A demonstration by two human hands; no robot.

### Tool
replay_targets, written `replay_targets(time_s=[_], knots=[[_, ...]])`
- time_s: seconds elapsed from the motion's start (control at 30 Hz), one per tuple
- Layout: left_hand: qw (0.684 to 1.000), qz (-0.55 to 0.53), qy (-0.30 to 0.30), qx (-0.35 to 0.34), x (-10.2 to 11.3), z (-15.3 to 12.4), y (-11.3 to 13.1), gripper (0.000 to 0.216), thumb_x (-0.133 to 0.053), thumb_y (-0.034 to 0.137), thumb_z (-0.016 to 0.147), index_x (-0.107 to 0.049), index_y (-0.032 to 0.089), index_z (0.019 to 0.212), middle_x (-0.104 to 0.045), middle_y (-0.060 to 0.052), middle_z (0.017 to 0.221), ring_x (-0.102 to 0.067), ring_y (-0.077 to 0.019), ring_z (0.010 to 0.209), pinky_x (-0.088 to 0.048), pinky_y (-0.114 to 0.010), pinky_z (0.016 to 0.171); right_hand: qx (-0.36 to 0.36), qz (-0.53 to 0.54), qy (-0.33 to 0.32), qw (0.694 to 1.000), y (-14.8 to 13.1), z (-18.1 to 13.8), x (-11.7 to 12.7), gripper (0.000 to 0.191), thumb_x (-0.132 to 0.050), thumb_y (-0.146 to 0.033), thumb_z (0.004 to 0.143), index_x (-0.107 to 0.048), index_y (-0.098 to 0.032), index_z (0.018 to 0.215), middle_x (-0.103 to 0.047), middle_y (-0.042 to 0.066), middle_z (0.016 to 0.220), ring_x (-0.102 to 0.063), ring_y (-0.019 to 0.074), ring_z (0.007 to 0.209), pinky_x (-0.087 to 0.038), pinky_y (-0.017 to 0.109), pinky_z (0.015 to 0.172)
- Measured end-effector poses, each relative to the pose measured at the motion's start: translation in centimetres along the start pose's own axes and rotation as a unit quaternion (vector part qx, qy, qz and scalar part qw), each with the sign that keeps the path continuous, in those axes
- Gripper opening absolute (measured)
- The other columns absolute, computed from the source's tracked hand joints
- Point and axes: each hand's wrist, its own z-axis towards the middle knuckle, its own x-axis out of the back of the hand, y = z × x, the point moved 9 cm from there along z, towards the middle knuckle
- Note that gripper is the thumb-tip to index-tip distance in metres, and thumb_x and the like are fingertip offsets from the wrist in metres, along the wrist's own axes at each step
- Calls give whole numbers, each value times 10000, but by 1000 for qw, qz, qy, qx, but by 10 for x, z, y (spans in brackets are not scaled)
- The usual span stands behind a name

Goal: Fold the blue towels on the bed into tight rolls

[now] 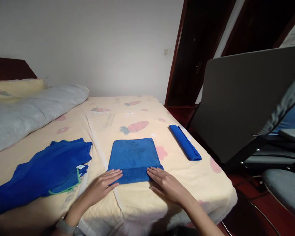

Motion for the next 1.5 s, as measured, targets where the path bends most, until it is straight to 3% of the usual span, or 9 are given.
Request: replay_targets(time_s=[0.27,0.57,0.7,0.87,1.0,1.23,1.37,1.5], knots=[[992,-102,-31,64,1,5,-17,455,-653,361,940,-601,343,1391,-606,-3,1443,-562,-241,1352,-436,-436,1176,20,-20,43,999,11,6,0,462,-505,-231,1007,-534,-208,1468,-546,96,1472,-536,294,1346,-474,470,1125],[953,-250,-33,168,15,16,-38,383,-673,467,891,-750,272,1212,-733,-33,1275,-664,-271,1221,-519,-384,1069,-96,179,-14,979,46,21,16,427,-555,-456,988,-650,-265,1359,-651,50,1367,-604,310,1259,-498,423,1065],[936,-268,34,225,18,22,-63,393,-675,506,870,-768,243,1146,-764,-61,1210,-701,-278,1142,-563,-352,968,-141,260,9,955,71,36,16,439,-591,-531,951,-706,-253,1270,-699,59,1286,-638,318,1186,-510,423,1018],[891,-302,192,278,24,14,-103,567,-694,563,805,-659,192,1231,-747,-128,1185,-706,-272,1121,-573,-370,941,-208,337,136,908,113,41,16,571,-657,-559,880,-659,-170,1298,-728,119,1181,-679,302,1081,-555,410,929],[873,-295,219,321,17,0,-125,625,-773,529,726,-623,182,1224,-737,-150,1137,-733,-284,1047,-595,-392,887,-238,392,165,873,133,31,7,635,-726,-515,814,-625,-156,1328,-748,145,1128,-708,305,1040,-582,423,897],[861,-286,250,338,12,3,-133,542,-766,533,657,-669,173,1050,-771,-135,972,-748,-297,968,-601,-394,812,-304,220,154,914,136,31,12,381,-590,-285,897,-708,-153,1234,-764,115,1122,-725,258,1042,-568,329,903],[859,-274,257,348,12,7,-134,488,-746,561,631,-688,180,931,-780,-124,916,-752,-295,918,-595,-386,803,-333,157,137,920,133,41,19,347,-608,-216,858,-759,-149,1163,-771,128,1094,-721,301,1051,-546,347,911],[862,-249,252,362,10,3,-134,403,-731,547,659,-704,216,888,-788,-102,922,-747,-301,927,-571,-381,826,-361,116,134,915,131,39,16,370,-545,-246,904,-755,-143,1191,-749,154,1147,-683,355,1132,-517,408,961]])
